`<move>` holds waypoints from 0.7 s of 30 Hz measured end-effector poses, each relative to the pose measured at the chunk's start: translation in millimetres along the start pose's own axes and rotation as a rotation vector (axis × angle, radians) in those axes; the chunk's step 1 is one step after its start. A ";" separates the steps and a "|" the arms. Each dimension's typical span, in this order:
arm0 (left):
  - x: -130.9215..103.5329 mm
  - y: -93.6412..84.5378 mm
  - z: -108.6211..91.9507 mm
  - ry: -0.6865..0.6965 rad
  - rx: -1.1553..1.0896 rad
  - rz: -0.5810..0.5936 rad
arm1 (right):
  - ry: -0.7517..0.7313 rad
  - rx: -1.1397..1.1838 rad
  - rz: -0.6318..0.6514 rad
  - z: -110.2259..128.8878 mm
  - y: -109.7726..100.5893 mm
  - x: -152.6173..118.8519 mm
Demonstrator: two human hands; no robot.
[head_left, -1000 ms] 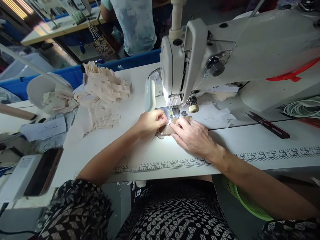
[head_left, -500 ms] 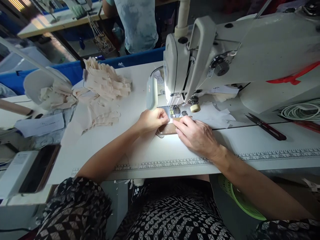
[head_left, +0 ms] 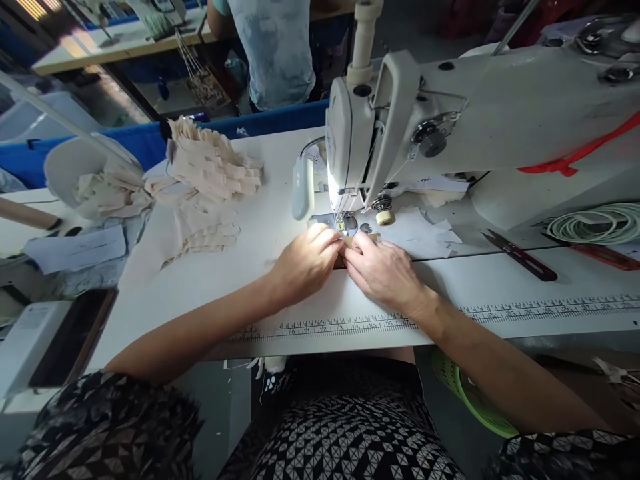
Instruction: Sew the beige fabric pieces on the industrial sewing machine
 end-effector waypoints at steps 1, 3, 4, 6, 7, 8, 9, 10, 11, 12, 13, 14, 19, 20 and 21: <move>-6.0 1.4 -5.0 0.047 0.021 -0.005 | 0.001 0.003 -0.004 0.1 0.0 0.1; -15.7 6.2 -9.9 0.093 0.058 0.003 | -0.002 0.006 -0.012 0.2 0.2 0.2; -18.9 8.8 -10.3 0.102 0.075 0.008 | -0.005 0.006 -0.015 0.4 0.1 0.2; -21.9 12.8 -9.6 0.122 0.110 0.007 | -0.017 0.011 -0.020 1.3 -0.7 0.5; -22.0 13.8 -9.2 0.140 0.125 0.003 | -0.023 0.016 -0.024 1.8 -1.6 0.7; -21.5 14.3 -8.7 0.159 0.139 -0.001 | -0.027 0.023 -0.030 2.2 -2.9 1.0; -20.6 14.4 -8.0 0.173 0.151 -0.004 | -0.023 0.032 -0.042 1.9 -4.5 1.4; -19.3 14.3 -6.9 0.180 0.158 -0.005 | -0.009 0.043 -0.058 0.9 -6.3 1.8; -17.8 14.2 -5.4 0.179 0.158 -0.005 | 0.013 0.056 -0.078 -1.0 -8.1 2.1; -16.2 14.3 -3.4 0.170 0.150 -0.004 | 0.041 0.070 -0.098 -3.7 -9.6 2.3; -14.6 14.9 -1.0 0.158 0.135 -0.002 | 0.070 0.084 -0.116 -7.1 -10.5 2.4; -13.0 16.0 1.6 0.145 0.114 -0.001 | 0.095 0.095 -0.132 -10.8 -10.9 2.4; -7.0 25.2 12.4 0.128 0.045 -0.011 | 0.151 0.105 -0.158 -25.9 -5.8 1.5; -6.0 26.8 13.7 0.132 0.048 -0.018 | 0.156 0.101 -0.157 -27.3 -4.5 1.3; -5.1 28.2 14.6 0.137 0.056 -0.024 | 0.160 0.098 -0.155 -28.3 -3.5 1.3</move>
Point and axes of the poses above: each hand's wrist, its own x-axis towards the middle knuckle, its own y-axis out of the palm, z = x × y, the point moved 4 cm from there along x, towards the middle knuckle, and after that the axes turned 7 degrees about x, right-handed, at the moved point
